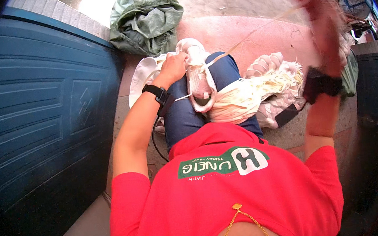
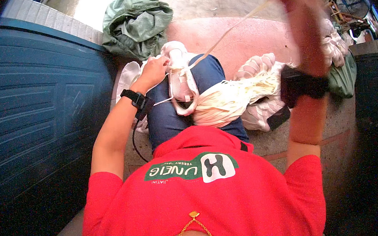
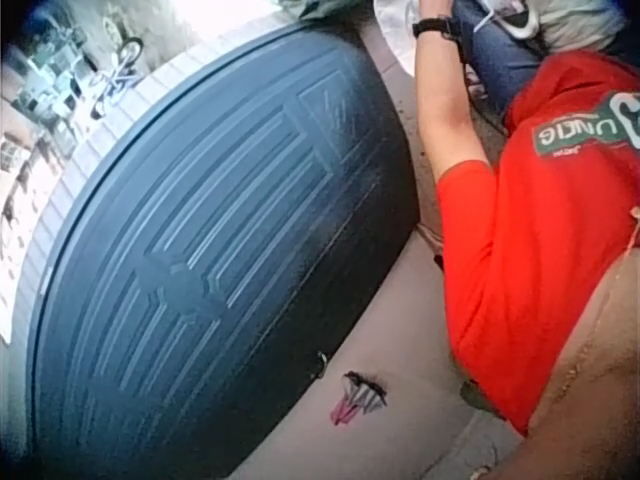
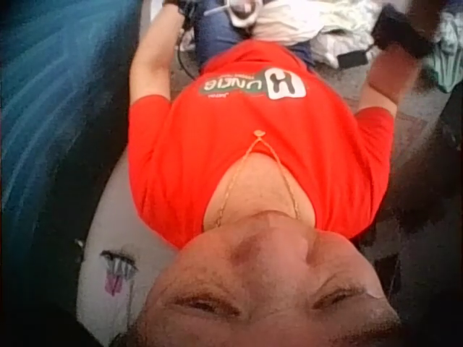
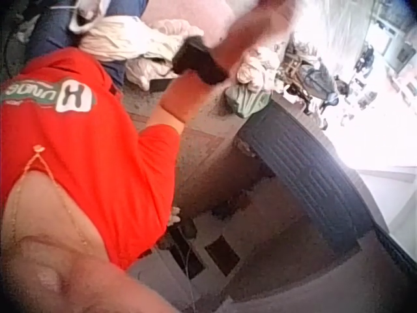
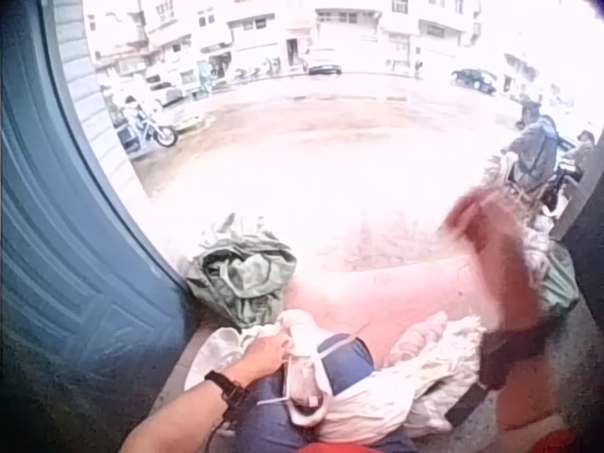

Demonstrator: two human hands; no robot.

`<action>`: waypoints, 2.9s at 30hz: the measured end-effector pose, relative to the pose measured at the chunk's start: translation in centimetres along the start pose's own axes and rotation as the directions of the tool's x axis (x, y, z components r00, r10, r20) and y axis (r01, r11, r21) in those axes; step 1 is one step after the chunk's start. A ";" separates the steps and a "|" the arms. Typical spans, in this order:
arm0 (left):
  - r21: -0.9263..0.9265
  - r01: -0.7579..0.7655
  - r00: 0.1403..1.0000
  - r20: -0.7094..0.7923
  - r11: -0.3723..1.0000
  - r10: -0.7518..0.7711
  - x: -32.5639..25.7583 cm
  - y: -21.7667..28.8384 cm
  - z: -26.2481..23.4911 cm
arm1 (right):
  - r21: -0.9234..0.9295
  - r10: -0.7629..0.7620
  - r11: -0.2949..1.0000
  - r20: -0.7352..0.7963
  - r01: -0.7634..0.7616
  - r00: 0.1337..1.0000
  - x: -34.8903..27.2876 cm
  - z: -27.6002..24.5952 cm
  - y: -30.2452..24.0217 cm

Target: The recorder is lacing several white athletic shoes using long white laces.

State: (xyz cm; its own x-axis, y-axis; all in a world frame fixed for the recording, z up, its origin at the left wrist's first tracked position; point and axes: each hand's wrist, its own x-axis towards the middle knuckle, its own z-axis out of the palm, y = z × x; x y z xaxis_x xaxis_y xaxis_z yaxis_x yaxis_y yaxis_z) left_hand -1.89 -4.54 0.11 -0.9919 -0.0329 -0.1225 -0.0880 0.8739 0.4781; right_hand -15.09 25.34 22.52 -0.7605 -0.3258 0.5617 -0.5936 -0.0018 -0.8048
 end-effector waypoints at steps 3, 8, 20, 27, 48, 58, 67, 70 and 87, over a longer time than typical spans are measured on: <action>0.047 -0.058 0.991 -0.118 0.997 0.064 -1.9 -0.9 0.2 | 0.215 0.546 0.755 0.317 -0.619 0.776 -4.9 9.4 3.6; 0.134 -0.148 0.963 -0.206 0.980 0.174 -1.0 1.4 0.5 | -0.097 0.716 0.538 0.577 -0.837 0.393 -11.3 15.6 9.5; 0.478 -0.375 0.872 -0.108 0.794 0.477 0.1 3.3 0.7 | -0.422 0.616 0.778 0.660 -0.466 0.431 -15.9 15.2 13.6; 0.151 -0.108 0.896 -0.413 0.983 0.162 -0.1 1.7 -0.4 | -0.440 0.646 0.757 0.614 -0.482 0.453 -16.2 14.6 12.1; 0.318 -0.126 0.971 -0.155 0.940 0.183 1.1 3.7 -0.6 | -0.560 0.578 0.793 0.568 -0.239 0.586 -16.6 17.4 9.3; -0.388 -0.001 0.999 -0.038 0.922 -0.015 2.4 2.0 1.0 | -0.543 0.509 0.831 0.658 -0.119 0.555 -17.2 18.0 8.5; -0.522 0.198 0.916 0.399 0.829 0.032 3.0 4.4 -2.4 | -0.542 0.439 0.840 0.652 -0.024 0.618 -18.0 17.4 7.9; -0.554 0.259 0.881 0.472 0.792 0.042 3.1 4.1 -1.8 | -0.560 0.434 0.829 0.661 0.017 0.612 -17.8 17.8 7.5; 0.276 -0.203 0.969 -0.083 0.939 0.234 -1.9 0.1 -0.8 | -0.409 0.431 0.881 0.490 -0.237 0.758 -15.1 15.2 9.2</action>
State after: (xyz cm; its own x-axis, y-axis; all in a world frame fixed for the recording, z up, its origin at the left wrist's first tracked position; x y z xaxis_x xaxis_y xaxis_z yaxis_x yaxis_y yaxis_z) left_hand -0.09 -4.82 1.11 -0.9890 0.1325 0.0655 0.1443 0.9614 0.2343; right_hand -5.05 15.90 3.72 -0.7033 -0.7107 -0.0154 -0.4507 0.4626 -0.7634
